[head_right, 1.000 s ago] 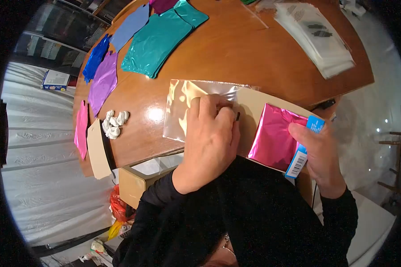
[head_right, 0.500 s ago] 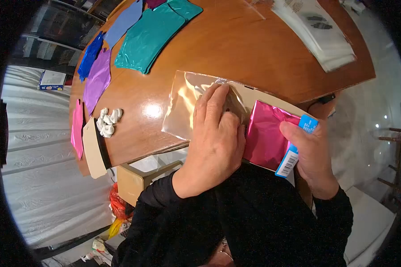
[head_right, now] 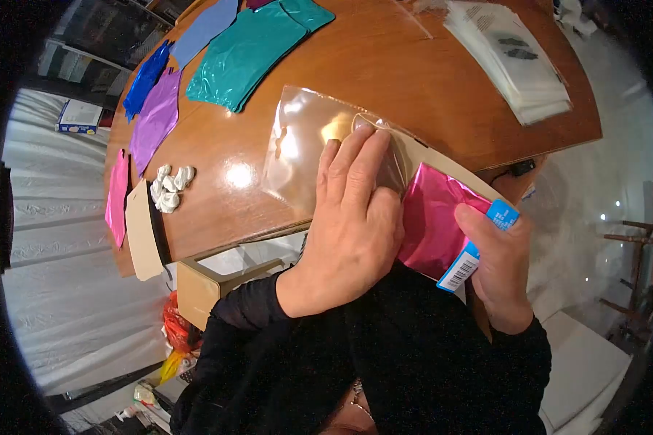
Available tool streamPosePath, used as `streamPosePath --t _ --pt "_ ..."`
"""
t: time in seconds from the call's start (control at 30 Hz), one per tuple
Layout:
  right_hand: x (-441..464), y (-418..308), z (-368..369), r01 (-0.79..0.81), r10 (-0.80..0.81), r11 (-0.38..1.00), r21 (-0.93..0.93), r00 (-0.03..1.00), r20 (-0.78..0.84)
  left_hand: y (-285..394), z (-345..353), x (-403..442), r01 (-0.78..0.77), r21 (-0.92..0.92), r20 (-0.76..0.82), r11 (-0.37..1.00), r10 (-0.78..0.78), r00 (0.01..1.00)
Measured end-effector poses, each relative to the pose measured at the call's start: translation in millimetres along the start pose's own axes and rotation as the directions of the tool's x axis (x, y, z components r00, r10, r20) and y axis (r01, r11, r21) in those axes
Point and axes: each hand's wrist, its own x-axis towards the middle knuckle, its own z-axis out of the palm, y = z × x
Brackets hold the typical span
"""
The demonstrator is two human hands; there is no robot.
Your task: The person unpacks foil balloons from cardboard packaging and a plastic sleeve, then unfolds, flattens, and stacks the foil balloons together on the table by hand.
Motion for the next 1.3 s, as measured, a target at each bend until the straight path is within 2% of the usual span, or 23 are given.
streamPosePath --t 0.3,0.5,0.67,0.8,1.0,1.17,1.3 --pt "-8 -4 4 0.085 -0.076 0.983 0.163 0.995 -0.06 9 -1 2 -0.064 -0.035 -0.067 0.997 0.062 0.996" --pt "-12 -2 -5 0.133 -0.133 0.976 0.173 0.991 -0.01 13 -5 3 -0.112 -0.025 -0.081 0.993 0.11 0.991" --pt "-15 6 2 0.18 -0.164 0.971 0.157 0.98 -0.11 11 -7 -4 -0.094 0.03 -0.106 0.995 0.096 0.99" --pt "-16 8 5 0.209 -0.181 0.97 0.127 0.962 -0.204 10 -10 -7 -0.018 0.079 -0.057 0.997 0.023 0.998" --pt "-18 9 8 0.227 -0.196 0.966 0.126 0.956 -0.219 6 -11 -16 0.034 0.097 -0.018 0.995 -0.033 0.999" --pt "-17 11 14 0.228 -0.19 0.962 0.152 0.954 -0.23 7 -12 -19 -0.001 0.111 -0.019 0.994 0.004 1.0" --pt "-15 16 12 0.253 -0.233 0.953 0.164 0.964 -0.131 8 -14 -18 -0.054 0.108 -0.092 0.993 0.064 0.994"
